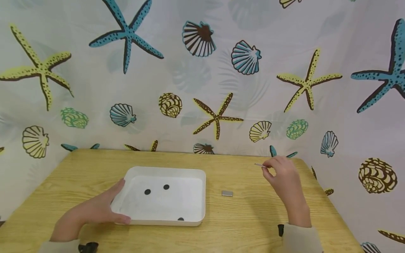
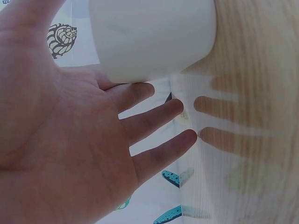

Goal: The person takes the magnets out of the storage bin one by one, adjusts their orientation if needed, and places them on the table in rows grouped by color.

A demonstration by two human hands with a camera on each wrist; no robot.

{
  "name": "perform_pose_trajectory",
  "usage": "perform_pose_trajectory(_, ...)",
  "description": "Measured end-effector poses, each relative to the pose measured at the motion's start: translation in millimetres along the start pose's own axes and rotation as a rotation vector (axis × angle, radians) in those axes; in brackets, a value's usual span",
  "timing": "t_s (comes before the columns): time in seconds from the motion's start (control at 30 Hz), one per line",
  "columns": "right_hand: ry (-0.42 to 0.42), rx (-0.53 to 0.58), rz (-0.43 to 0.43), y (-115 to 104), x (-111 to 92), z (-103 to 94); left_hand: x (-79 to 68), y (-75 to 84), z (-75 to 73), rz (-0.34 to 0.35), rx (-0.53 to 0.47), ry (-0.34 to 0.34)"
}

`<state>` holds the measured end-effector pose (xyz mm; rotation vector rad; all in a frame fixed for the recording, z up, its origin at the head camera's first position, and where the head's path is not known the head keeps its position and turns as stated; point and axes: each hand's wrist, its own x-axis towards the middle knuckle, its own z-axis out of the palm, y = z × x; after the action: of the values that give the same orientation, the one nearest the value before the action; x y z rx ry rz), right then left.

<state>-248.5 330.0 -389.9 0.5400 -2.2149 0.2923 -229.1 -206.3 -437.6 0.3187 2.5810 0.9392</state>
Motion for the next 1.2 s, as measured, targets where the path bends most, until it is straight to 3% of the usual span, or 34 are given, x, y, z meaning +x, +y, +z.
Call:
perform_pose_trajectory(0.37,-0.060,0.039,0.039,4,-5,2.5,-1.7,3.4,0.3,0.014,0.009,0.011)
perform_pose_trajectory(0.63,-0.077,0.060,0.015,6,-9,7.4,-1.7,2.6,0.2,0.009,0.004,0.002)
perform_pose_trajectory(0.73,-0.152,0.073,0.060,7,-10,7.4,-1.5,2.0,0.2,0.013,0.004,0.001)
perform_pose_trajectory(0.93,-0.392,0.138,0.225,8,-11,6.0,-0.9,-0.4,0.4,0.023,0.006,0.002)
perform_pose_trajectory(1.2,-0.531,0.209,0.317,14,-16,12.9,-0.1,0.1,0.6,0.009,0.025,0.009)
